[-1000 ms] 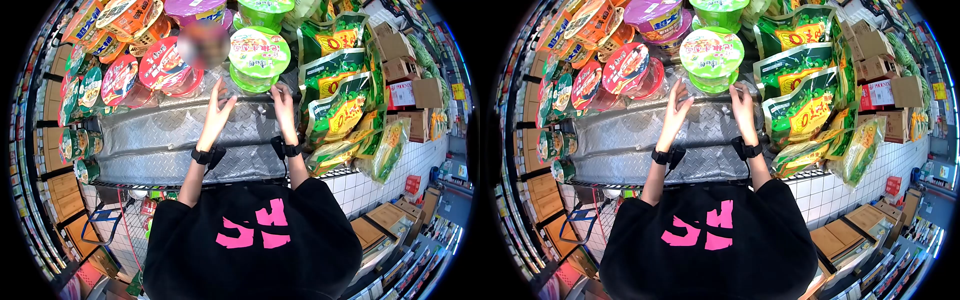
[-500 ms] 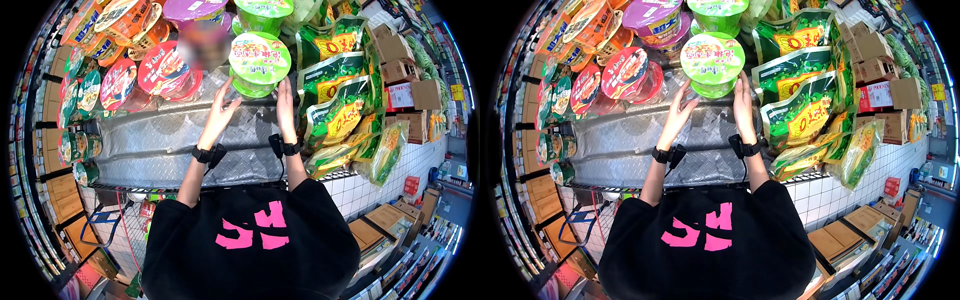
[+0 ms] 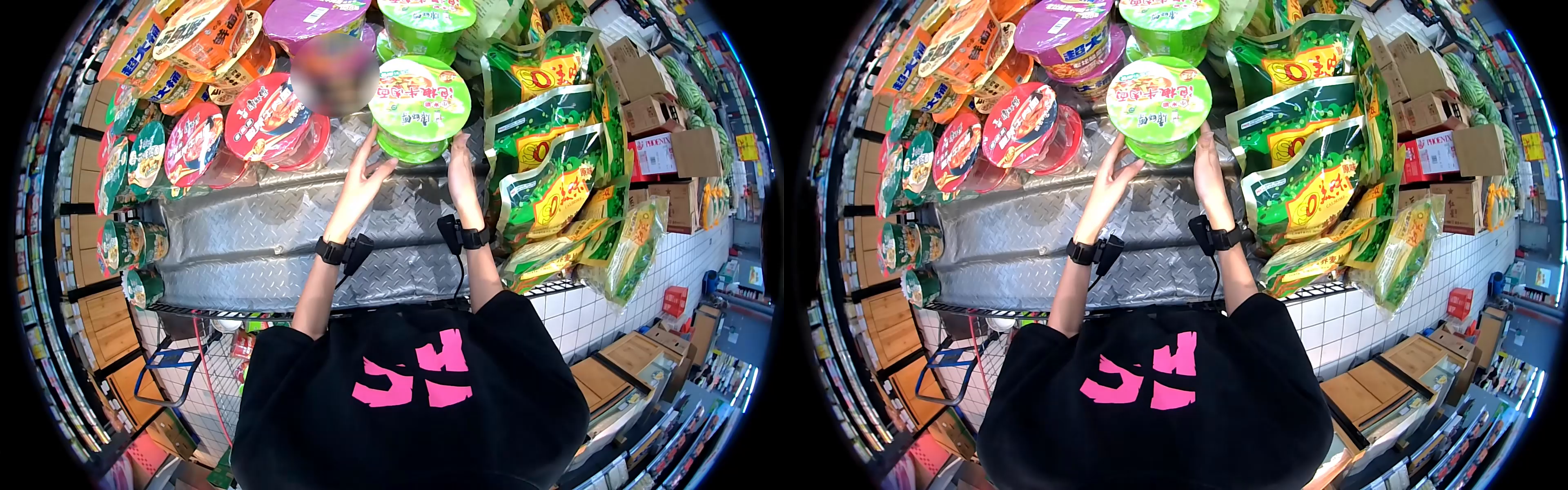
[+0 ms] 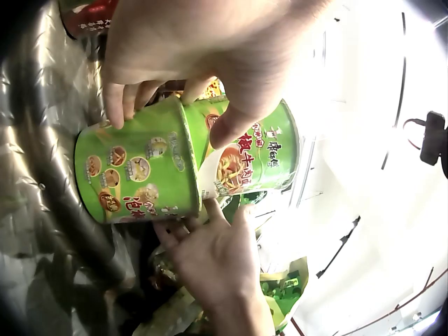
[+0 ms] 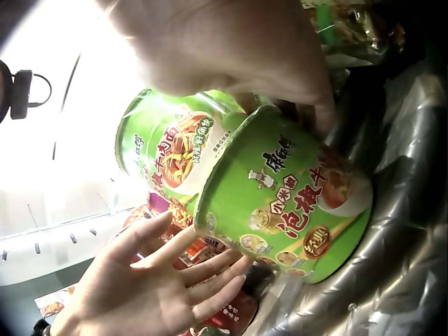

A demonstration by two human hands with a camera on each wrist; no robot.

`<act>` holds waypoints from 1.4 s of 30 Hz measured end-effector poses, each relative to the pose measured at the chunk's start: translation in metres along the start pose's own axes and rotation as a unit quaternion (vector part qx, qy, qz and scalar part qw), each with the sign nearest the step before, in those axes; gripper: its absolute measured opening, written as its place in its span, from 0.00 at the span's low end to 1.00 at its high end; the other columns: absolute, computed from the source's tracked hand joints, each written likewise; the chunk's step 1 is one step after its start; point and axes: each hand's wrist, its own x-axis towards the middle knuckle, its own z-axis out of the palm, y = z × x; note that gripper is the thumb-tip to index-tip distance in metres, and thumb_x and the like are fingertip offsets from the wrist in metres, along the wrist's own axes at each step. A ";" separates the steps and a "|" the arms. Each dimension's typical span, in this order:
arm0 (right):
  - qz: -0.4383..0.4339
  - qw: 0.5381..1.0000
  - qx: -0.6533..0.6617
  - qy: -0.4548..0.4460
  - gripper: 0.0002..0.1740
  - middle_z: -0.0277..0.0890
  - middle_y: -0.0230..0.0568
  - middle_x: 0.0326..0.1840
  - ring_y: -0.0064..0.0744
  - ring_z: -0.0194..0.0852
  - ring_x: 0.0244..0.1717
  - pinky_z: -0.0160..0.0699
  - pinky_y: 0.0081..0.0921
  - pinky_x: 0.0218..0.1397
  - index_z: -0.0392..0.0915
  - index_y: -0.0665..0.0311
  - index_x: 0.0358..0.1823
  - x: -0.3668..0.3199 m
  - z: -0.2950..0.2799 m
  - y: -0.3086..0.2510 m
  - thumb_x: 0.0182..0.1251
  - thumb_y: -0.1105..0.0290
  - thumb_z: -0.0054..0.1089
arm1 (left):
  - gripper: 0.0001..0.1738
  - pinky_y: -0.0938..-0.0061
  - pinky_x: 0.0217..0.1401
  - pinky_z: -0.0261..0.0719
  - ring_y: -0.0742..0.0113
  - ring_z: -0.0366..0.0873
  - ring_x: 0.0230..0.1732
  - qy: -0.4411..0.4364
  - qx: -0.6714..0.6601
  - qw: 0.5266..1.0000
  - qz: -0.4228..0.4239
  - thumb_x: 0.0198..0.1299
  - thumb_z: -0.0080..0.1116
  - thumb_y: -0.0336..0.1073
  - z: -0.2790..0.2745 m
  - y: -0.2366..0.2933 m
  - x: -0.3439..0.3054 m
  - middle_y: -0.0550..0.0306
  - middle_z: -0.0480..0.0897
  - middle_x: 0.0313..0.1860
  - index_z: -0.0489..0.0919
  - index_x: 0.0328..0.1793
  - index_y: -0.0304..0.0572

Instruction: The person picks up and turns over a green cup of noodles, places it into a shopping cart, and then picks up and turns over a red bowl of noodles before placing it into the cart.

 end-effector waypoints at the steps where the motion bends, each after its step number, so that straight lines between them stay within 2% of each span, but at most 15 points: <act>1: -0.001 1.000 -0.002 0.000 0.37 0.53 0.50 0.71 0.37 0.48 0.72 0.45 0.28 0.73 0.53 0.71 0.70 -0.001 0.000 0.000 0.74 0.46 0.28 | 0.40 0.66 0.64 0.67 0.56 0.54 0.72 -0.002 -0.001 1.000 -0.002 0.60 0.58 0.32 0.000 0.001 -0.001 0.49 0.54 0.74 0.52 0.76 0.49; 6: -0.010 1.000 -0.012 -0.003 0.36 0.53 0.49 0.71 0.36 0.48 0.72 0.45 0.28 0.73 0.52 0.71 0.70 -0.007 0.000 -0.001 0.75 0.47 0.28 | 0.40 0.68 0.64 0.68 0.56 0.54 0.72 -0.004 -0.004 1.000 -0.004 0.59 0.58 0.31 0.004 0.010 -0.009 0.49 0.54 0.74 0.51 0.76 0.47; 8: -0.016 1.000 -0.018 -0.004 0.35 0.53 0.49 0.71 0.36 0.48 0.72 0.45 0.28 0.72 0.52 0.71 0.70 -0.011 0.000 -0.002 0.75 0.47 0.29 | 0.40 0.69 0.63 0.68 0.57 0.57 0.70 -0.014 -0.037 0.999 -0.032 0.59 0.58 0.30 0.005 0.014 -0.012 0.46 0.55 0.73 0.51 0.76 0.46; 12: -0.028 0.999 -0.032 -0.008 0.35 0.53 0.49 0.71 0.36 0.48 0.72 0.45 0.28 0.72 0.52 0.71 0.69 -0.021 -0.002 -0.004 0.75 0.48 0.29 | 0.41 0.70 0.63 0.68 0.58 0.61 0.68 -0.016 -0.023 0.999 -0.041 0.59 0.58 0.30 0.006 0.012 -0.023 0.43 0.58 0.72 0.50 0.76 0.44; 14: -0.034 0.999 -0.039 -0.010 0.34 0.54 0.49 0.71 0.36 0.48 0.72 0.45 0.28 0.72 0.52 0.71 0.69 -0.027 -0.002 -0.004 0.75 0.49 0.29 | 0.40 0.70 0.63 0.68 0.59 0.62 0.67 -0.015 -0.066 0.994 -0.081 0.59 0.58 0.31 0.009 0.016 -0.030 0.41 0.60 0.70 0.51 0.76 0.43; 20: -0.047 0.997 -0.055 -0.015 0.33 0.54 0.48 0.71 0.36 0.48 0.72 0.45 0.28 0.72 0.52 0.71 0.69 -0.046 -0.006 -0.006 0.75 0.50 0.30 | 0.41 0.68 0.63 0.68 0.58 0.63 0.67 -0.026 -0.002 0.999 -0.042 0.60 0.59 0.34 0.010 0.013 -0.042 0.42 0.63 0.68 0.51 0.75 0.41; 27: -0.053 0.996 -0.066 -0.025 0.32 0.54 0.47 0.70 0.35 0.48 0.71 0.46 0.28 0.72 0.52 0.71 0.69 -0.063 -0.010 -0.011 0.76 0.52 0.31 | 0.41 0.67 0.65 0.65 0.57 0.64 0.67 -0.032 -0.033 0.998 -0.050 0.60 0.59 0.34 0.013 0.016 -0.058 0.43 0.63 0.68 0.50 0.74 0.35; 30: -0.051 0.996 -0.071 -0.033 0.31 0.54 0.47 0.70 0.35 0.48 0.71 0.46 0.28 0.72 0.52 0.71 0.69 -0.073 -0.011 -0.013 0.76 0.53 0.31 | 0.39 0.66 0.66 0.64 0.58 0.65 0.66 -0.043 -0.030 0.997 -0.060 0.63 0.56 0.39 0.013 0.030 -0.069 0.44 0.64 0.67 0.50 0.74 0.33; 32: -0.052 0.995 -0.073 -0.036 0.31 0.54 0.47 0.70 0.35 0.48 0.71 0.46 0.28 0.72 0.52 0.71 0.69 -0.079 -0.013 -0.012 0.76 0.53 0.31 | 0.40 0.66 0.65 0.64 0.58 0.66 0.64 -0.030 -0.079 0.995 -0.057 0.65 0.52 0.48 0.012 0.029 -0.076 0.44 0.66 0.65 0.50 0.74 0.33; 33: -0.054 0.995 -0.073 -0.037 0.31 0.54 0.47 0.70 0.35 0.48 0.71 0.46 0.28 0.72 0.52 0.71 0.69 -0.082 -0.015 -0.009 0.76 0.53 0.31 | 0.40 0.66 0.65 0.64 0.58 0.66 0.64 -0.030 -0.079 0.995 -0.056 0.65 0.52 0.48 0.010 0.027 -0.079 0.44 0.66 0.65 0.50 0.74 0.33; 35: -0.028 0.995 -0.092 -0.040 0.31 0.53 0.46 0.71 0.34 0.47 0.72 0.45 0.28 0.72 0.52 0.70 0.69 -0.091 -0.020 -0.001 0.76 0.54 0.32 | 0.42 0.66 0.65 0.64 0.58 0.65 0.64 -0.059 -0.096 0.993 -0.040 0.65 0.48 0.55 0.008 0.022 -0.084 0.44 0.66 0.65 0.48 0.74 0.35; 36: -0.029 0.995 -0.092 -0.041 0.31 0.53 0.46 0.71 0.34 0.47 0.72 0.45 0.28 0.72 0.52 0.70 0.69 -0.094 -0.020 -0.002 0.76 0.54 0.32 | 0.42 0.66 0.65 0.64 0.58 0.65 0.64 -0.059 -0.096 0.993 -0.038 0.65 0.48 0.55 0.010 0.023 -0.087 0.44 0.66 0.65 0.48 0.74 0.35; 38: -0.023 0.996 -0.049 -0.077 0.30 0.51 0.45 0.72 0.34 0.44 0.73 0.42 0.29 0.73 0.45 0.67 0.72 -0.098 -0.019 -0.005 0.76 0.56 0.32 | 0.43 0.65 0.65 0.64 0.59 0.63 0.65 -0.061 -0.095 0.993 -0.030 0.64 0.48 0.56 0.013 0.026 -0.090 0.44 0.64 0.66 0.46 0.75 0.37; 42: -0.008 0.995 -0.060 -0.079 0.30 0.52 0.46 0.72 0.34 0.46 0.72 0.45 0.29 0.72 0.47 0.66 0.72 -0.110 -0.024 0.001 0.76 0.56 0.33 | 0.45 0.65 0.65 0.64 0.59 0.62 0.66 -0.053 -0.090 0.994 -0.036 0.64 0.49 0.57 0.017 0.033 -0.096 0.44 0.61 0.67 0.44 0.75 0.38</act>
